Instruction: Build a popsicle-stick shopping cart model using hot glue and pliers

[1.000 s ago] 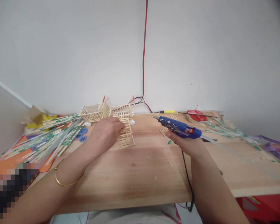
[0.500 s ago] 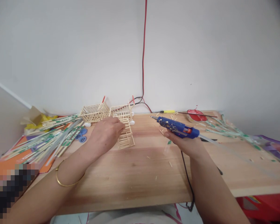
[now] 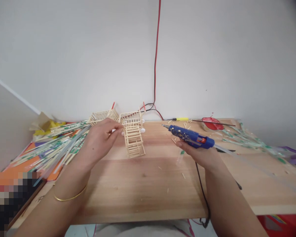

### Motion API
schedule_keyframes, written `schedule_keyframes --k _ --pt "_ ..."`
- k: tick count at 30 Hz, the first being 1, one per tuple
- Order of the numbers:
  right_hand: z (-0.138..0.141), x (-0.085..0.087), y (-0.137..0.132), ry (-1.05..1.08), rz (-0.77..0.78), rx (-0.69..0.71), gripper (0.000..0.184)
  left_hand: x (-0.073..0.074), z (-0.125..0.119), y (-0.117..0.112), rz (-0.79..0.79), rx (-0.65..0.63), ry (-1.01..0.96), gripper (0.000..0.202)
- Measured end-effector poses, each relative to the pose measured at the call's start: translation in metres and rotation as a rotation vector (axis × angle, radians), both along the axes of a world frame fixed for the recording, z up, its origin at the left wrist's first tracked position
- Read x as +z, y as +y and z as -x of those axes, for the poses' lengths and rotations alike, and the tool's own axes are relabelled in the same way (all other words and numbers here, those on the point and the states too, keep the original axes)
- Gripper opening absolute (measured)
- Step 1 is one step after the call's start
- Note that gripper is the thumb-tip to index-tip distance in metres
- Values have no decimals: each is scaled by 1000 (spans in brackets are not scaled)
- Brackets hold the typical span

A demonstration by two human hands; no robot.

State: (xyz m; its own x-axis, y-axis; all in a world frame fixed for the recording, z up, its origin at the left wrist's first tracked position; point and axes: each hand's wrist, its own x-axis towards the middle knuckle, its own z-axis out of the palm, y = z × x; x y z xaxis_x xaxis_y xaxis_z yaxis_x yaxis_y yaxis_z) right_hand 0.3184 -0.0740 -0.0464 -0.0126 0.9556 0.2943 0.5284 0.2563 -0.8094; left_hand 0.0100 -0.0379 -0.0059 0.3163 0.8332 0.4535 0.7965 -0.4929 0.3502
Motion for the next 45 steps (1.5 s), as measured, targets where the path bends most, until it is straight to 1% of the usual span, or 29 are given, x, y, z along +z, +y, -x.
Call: schedule_keyframes --k 2,6,9,13,16,19,22,24,26,30,32,33,35,38,42,45 --pt "-1 -3 1 -58 32 -6 28 -5 3 -3 26 -1 -9 17" --pt "-1 -12 7 -186 106 -40 33 -15 2 -5 84 -41 -13 16" --pt "1 -17 13 -326 83 -56 33 -19 0 -6 92 -52 -31 16" --pt "3 -24 19 -521 41 23 28 -19 -3 -6 94 -61 -66 16" --pt "4 -33 24 -622 75 90 24 -21 -3 -8 87 -41 -70 15" --pt "6 -41 26 -671 131 143 22 -25 -1 -8 59 7 -64 15" --pt "11 -45 26 -676 176 163 14 -33 2 -9 60 37 -71 16" --pt "14 -47 25 -654 198 176 11 -38 4 -10 71 57 -93 17" --pt "16 -50 25 -614 226 206 13 -43 5 -12 74 76 -130 17" --pt "11 -51 23 -554 312 269 28 -50 3 -19 55 85 -176 18" --pt "11 -48 22 -512 261 268 35 -52 1 -24 37 89 -180 19" --pt "12 -45 20 -465 216 257 34 -53 -1 -26 32 89 -181 20" --pt "21 -40 18 -314 146 214 27 -56 -4 -32 21 93 -176 21" --pt "45 -35 15 -76 135 171 23 -60 -9 -37 -17 100 -134 25" --pt "75 -39 14 118 142 215 21 -65 -12 -39 -115 107 -74 27" --pt "86 -42 14 239 142 265 19 -67 -12 -39 -142 95 -56 27"
